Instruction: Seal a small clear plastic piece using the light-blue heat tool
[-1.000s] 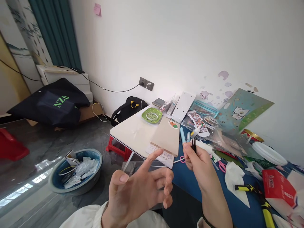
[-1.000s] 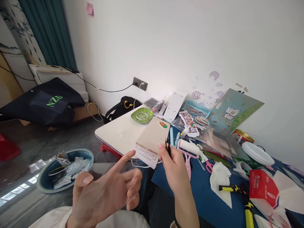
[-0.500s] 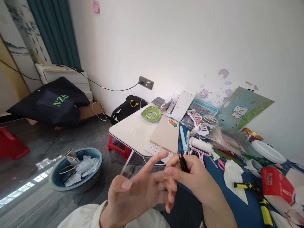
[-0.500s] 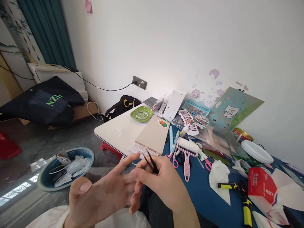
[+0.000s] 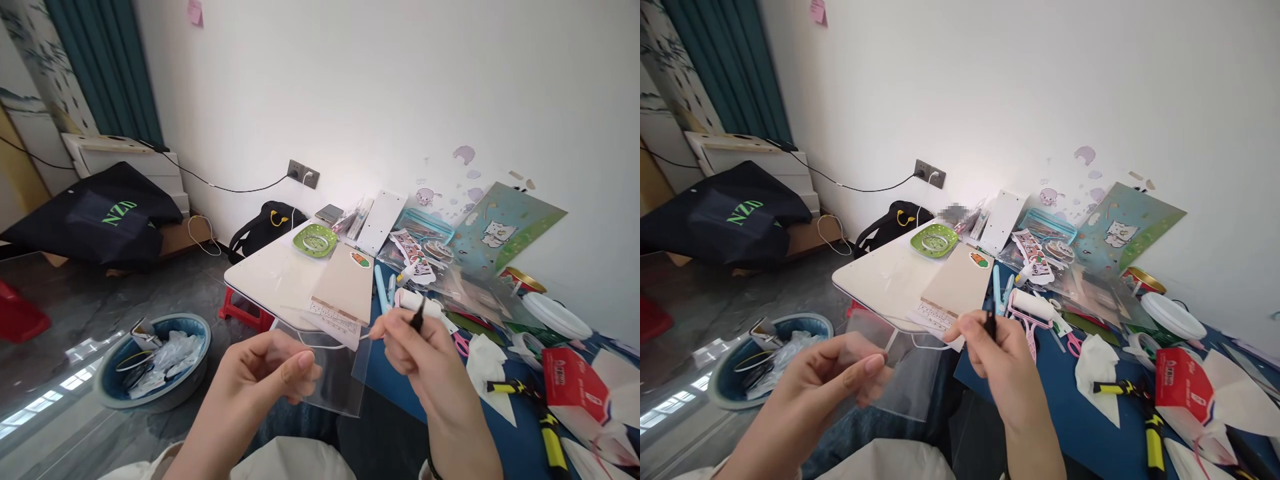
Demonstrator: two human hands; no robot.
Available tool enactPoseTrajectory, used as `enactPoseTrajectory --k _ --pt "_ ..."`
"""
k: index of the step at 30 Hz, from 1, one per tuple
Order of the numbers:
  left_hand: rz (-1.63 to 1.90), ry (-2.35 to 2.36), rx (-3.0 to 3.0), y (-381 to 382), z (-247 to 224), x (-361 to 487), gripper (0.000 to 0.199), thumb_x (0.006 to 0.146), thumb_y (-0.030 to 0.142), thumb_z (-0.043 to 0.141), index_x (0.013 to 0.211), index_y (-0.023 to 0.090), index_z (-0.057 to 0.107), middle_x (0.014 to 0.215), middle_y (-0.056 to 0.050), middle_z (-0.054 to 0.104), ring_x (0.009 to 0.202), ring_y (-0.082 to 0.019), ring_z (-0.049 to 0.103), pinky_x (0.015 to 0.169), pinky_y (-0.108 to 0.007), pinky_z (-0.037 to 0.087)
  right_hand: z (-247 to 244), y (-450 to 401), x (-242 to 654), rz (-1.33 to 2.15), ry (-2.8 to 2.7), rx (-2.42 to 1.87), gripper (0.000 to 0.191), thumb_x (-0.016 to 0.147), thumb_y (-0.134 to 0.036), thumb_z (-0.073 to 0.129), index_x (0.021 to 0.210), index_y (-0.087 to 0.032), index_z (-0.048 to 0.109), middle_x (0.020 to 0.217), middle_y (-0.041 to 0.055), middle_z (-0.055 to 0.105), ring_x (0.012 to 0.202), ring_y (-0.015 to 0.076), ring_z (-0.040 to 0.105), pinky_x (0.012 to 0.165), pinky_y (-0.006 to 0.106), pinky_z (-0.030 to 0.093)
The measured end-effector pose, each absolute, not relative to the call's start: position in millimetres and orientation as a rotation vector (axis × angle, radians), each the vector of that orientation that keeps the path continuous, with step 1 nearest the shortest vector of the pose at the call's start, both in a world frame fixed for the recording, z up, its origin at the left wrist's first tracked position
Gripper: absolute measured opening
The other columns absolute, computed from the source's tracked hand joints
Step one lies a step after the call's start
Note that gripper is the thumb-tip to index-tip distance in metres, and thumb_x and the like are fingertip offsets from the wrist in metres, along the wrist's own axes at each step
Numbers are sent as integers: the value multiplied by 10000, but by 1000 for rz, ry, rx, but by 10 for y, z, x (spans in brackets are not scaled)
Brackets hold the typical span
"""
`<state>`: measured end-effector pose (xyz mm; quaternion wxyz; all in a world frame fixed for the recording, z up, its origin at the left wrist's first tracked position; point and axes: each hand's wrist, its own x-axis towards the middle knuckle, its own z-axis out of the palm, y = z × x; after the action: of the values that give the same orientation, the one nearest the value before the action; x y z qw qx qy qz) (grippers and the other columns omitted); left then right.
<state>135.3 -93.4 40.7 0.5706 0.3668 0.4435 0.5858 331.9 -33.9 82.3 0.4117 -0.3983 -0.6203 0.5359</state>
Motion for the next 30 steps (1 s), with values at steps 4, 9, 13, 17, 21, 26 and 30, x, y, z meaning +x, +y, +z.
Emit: enactPoseTrajectory --k 4,9,13,17,21,26,30 --pt "1391 998 858 -981 423 1322 194 702 338 765 607 185 693 534 0 636 461 -80 511 458 -172 409 886 -390 3359 1393 -1423 -919 325 846 -456 612 760 -150 678 495 -91 225 430 54 140 399 222 131" --pt "1411 1036 782 -1055 557 1367 196 653 325 792 563 182 692 522 -8 633 453 -91 526 438 -177 406 898 -522 3291 1507 -1469 -882 283 843 -447 629 822 -167 670 497 -94 226 424 49 164 400 218 110" --pt "1394 1007 733 -1088 585 1383 207 615 328 808 543 181 680 489 -10 626 429 -97 525 424 -181 401 874 -586 3193 1538 -1438 -795 253 850 -426 633 806 -179 663 496 -94 236 424 49 174 400 218 126" --pt "1370 936 693 -1094 579 1375 225 603 328 809 520 179 661 432 4 587 393 -85 500 407 -171 382 867 -601 3122 1581 -1404 -718 251 870 -416 610 797 -179 645 491 -94 253 422 52 183 405 221 148" --pt "1370 913 663 -1108 582 1382 224 604 333 805 527 178 664 439 0 596 391 -83 500 402 -167 378 840 -600 3077 1616 -1324 -665 184 888 -379 598 816 -209 602 519 -99 246 424 47 163 406 202 156" --pt "1388 930 679 -1110 574 1379 220 613 322 804 522 176 666 457 -5 610 403 -83 514 409 -164 382 771 -636 3078 1251 -1362 -725 86 844 -255 668 824 -243 585 564 -87 286 475 64 218 440 194 210" --pt "1390 940 694 -1110 534 1366 183 612 328 811 571 196 691 478 5 617 417 -83 524 416 -161 394 742 -681 3111 1100 -1482 -801 69 859 -267 644 799 -235 652 558 -69 285 494 79 268 449 210 232"
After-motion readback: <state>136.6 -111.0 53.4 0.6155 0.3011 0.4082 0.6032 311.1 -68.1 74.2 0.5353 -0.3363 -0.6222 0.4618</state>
